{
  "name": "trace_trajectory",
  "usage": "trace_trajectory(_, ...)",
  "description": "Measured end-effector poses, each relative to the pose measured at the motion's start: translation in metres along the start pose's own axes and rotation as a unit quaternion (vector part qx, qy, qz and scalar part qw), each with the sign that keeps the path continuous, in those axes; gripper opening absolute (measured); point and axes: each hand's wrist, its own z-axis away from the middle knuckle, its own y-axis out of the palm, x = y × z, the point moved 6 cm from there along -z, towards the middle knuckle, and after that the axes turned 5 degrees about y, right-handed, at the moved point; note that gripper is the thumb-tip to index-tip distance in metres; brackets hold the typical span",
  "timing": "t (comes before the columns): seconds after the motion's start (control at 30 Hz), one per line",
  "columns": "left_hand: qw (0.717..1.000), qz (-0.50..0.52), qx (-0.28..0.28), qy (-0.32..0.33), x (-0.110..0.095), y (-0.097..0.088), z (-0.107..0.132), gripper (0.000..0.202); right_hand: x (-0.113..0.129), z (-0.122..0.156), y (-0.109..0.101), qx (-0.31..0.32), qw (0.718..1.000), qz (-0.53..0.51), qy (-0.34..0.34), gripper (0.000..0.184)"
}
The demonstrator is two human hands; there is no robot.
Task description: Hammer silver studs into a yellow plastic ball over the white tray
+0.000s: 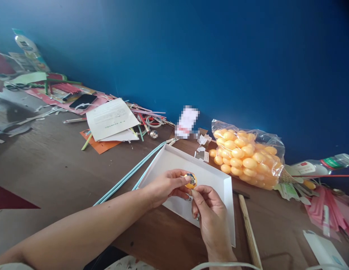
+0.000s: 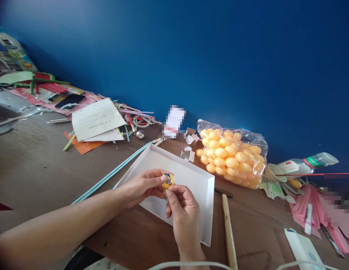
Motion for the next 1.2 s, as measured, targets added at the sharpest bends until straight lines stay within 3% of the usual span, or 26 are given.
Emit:
trace_trajectory(0.3, 0.999, -0.038, 0.002, 0.024, -0.0067, 0.0043, 0.0023, 0.039, -0.0042, -0.0014, -0.0014, -0.026, 1.000, -0.002, 0.011, 0.020)
trace_trajectory(1.2, 0.998, -0.048, -0.006, 0.027, -0.0090, 0.0054, 0.0036, 0.041, -0.0032, 0.0004, 0.0014, -0.018, 1.000, -0.006, 0.016, 0.021)
